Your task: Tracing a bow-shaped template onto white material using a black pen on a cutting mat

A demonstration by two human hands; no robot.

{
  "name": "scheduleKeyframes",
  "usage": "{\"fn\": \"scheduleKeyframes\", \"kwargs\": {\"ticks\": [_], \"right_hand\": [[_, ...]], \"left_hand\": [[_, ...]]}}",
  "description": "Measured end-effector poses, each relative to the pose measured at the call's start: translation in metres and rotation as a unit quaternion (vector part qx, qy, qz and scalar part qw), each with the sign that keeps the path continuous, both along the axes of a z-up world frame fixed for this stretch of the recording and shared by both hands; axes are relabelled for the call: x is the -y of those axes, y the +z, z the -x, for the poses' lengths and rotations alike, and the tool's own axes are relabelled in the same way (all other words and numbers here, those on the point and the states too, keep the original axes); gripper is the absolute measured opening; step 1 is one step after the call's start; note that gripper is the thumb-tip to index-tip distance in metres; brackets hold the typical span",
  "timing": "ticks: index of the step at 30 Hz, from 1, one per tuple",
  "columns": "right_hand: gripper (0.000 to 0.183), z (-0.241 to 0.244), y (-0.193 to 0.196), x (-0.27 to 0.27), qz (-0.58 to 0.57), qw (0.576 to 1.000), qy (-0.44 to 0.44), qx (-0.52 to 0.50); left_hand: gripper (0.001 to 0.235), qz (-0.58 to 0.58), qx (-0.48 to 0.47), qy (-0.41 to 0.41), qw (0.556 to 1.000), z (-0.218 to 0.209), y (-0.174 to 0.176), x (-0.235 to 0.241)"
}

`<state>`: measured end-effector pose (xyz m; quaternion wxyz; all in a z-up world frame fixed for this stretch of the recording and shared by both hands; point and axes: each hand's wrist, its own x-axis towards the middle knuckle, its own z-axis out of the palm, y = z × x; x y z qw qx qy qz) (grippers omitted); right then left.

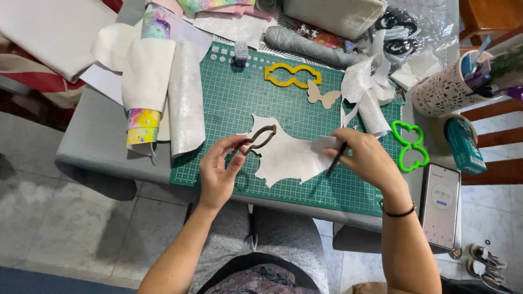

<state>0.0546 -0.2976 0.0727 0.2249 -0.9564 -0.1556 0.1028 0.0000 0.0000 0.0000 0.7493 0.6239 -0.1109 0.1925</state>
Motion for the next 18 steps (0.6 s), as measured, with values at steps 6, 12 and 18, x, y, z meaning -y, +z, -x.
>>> {"fn": "scheduleKeyframes", "kwargs": {"ticks": [6,12,18], "right_hand": [[0.029,-0.010,0.010,-0.017,-0.102,0.994,-0.040,0.014],[0.029,-0.037,0.008,-0.038,-0.114,0.991,-0.003,0.075],[0.041,-0.066,-0.017,-0.048,-0.145,0.986,-0.017,0.076]], "left_hand": [[0.042,0.000,0.022,0.026,0.999,0.000,-0.007,-0.001],[0.040,-0.014,0.037,0.019,0.999,-0.002,-0.007,0.002],[0.035,-0.158,0.021,0.028,0.987,-0.005,0.010,-0.001]]}}
